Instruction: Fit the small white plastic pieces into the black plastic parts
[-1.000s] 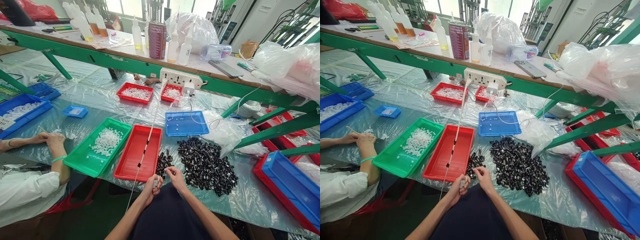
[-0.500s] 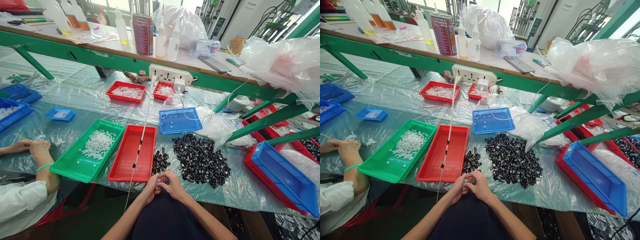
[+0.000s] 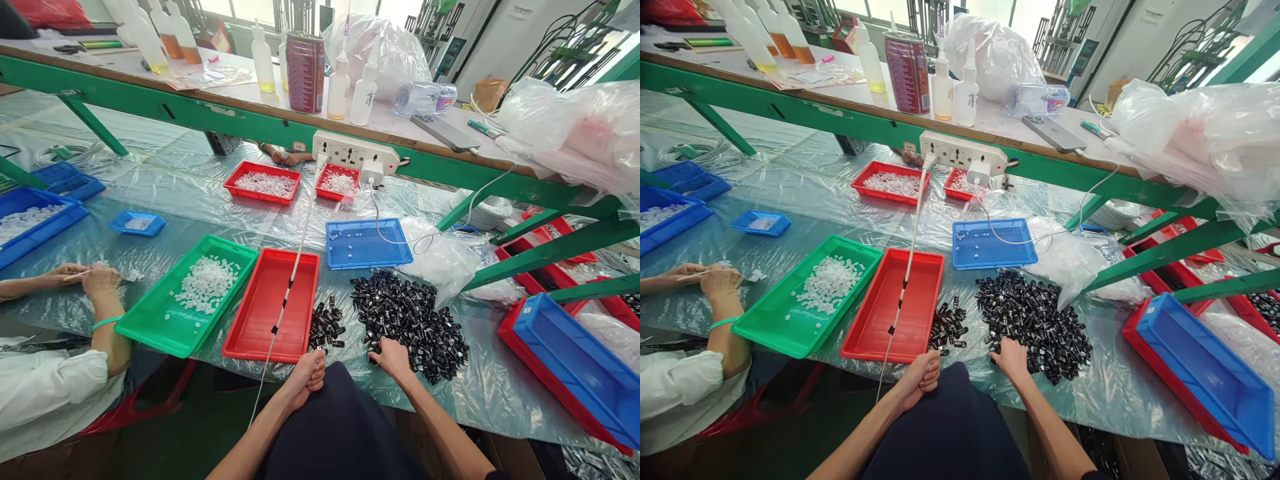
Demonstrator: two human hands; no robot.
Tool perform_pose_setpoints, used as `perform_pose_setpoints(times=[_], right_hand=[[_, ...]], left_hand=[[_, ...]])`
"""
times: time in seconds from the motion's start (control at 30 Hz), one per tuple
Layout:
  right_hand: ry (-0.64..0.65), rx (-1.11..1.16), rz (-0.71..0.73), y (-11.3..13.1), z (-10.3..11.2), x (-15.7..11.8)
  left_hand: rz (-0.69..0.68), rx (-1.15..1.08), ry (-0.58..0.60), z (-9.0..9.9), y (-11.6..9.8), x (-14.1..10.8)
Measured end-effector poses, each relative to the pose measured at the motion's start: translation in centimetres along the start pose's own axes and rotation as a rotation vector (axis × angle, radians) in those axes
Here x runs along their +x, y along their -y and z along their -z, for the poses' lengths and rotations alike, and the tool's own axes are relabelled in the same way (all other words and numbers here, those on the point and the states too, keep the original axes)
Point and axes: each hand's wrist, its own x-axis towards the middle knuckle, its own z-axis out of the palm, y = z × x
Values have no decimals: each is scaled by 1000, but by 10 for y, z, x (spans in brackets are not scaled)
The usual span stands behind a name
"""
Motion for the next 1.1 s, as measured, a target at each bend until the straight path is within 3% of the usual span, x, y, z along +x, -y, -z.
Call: perform_pose_setpoints(times=[0.27, 0.63, 0.8, 0.93, 1.1], right_hand=[[-8, 22, 41, 2, -23, -8], [-46, 106, 153, 4, -31, -10], [-36, 240, 248, 13, -15, -18], [21, 539, 389, 33, 12, -33], [99, 735, 608, 56, 58, -57]], left_hand=[[96, -98, 103, -6, -9, -5], [-50, -68, 64, -6, -7, -2], [-73, 80, -30, -7, -5, 2], [-123, 367, -80, -11, -10, 6], [-223, 598, 112, -20, -22, 1]])
